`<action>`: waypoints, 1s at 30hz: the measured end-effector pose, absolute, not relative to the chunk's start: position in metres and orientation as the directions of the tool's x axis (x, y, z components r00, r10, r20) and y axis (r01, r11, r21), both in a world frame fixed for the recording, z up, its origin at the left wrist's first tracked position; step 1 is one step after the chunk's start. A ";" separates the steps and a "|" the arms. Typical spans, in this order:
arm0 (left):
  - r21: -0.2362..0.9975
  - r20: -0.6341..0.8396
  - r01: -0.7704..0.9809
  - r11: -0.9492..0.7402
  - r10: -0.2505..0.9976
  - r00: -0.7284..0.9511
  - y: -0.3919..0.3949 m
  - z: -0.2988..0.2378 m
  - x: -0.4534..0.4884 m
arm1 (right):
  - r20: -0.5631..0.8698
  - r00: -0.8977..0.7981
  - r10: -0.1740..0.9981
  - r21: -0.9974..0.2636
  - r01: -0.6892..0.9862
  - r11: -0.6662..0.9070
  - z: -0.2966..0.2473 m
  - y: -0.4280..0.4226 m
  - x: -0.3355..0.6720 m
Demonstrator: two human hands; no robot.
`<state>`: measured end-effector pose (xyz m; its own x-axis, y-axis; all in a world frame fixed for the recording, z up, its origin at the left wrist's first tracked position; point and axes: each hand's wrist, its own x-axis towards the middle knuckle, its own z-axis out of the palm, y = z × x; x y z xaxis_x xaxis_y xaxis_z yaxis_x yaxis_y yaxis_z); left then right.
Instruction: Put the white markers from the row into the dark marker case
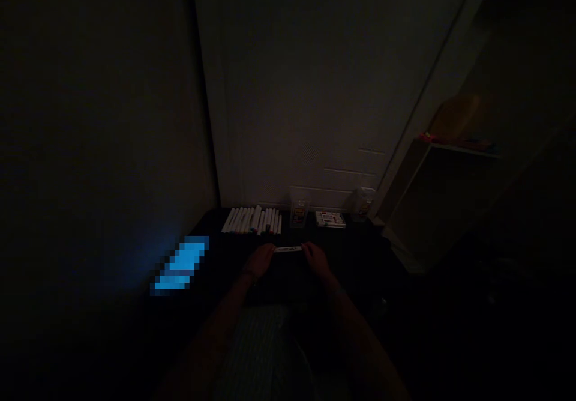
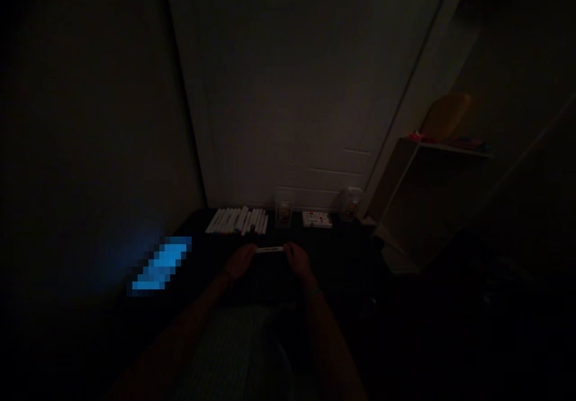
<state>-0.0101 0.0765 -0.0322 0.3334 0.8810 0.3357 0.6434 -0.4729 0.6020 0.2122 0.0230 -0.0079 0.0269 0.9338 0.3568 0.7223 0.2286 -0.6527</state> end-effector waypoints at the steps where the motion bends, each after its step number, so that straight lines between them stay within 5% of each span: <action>1: 0.598 0.334 0.647 -0.474 0.881 0.336 0.076 -0.031 -0.010 | 0.346 0.030 0.938 -0.654 0.725 0.218 -0.008 0.023 0.212; 16: 0.589 0.299 0.676 -0.443 0.896 0.327 0.076 -0.026 -0.010 | 0.356 0.029 0.934 -0.743 0.616 0.263 -0.009 0.027 0.214; 30: 0.561 0.290 0.721 -0.406 0.912 0.289 0.066 -0.016 -0.005 | 0.371 0.112 0.922 -0.555 0.823 0.124 0.001 0.019 0.202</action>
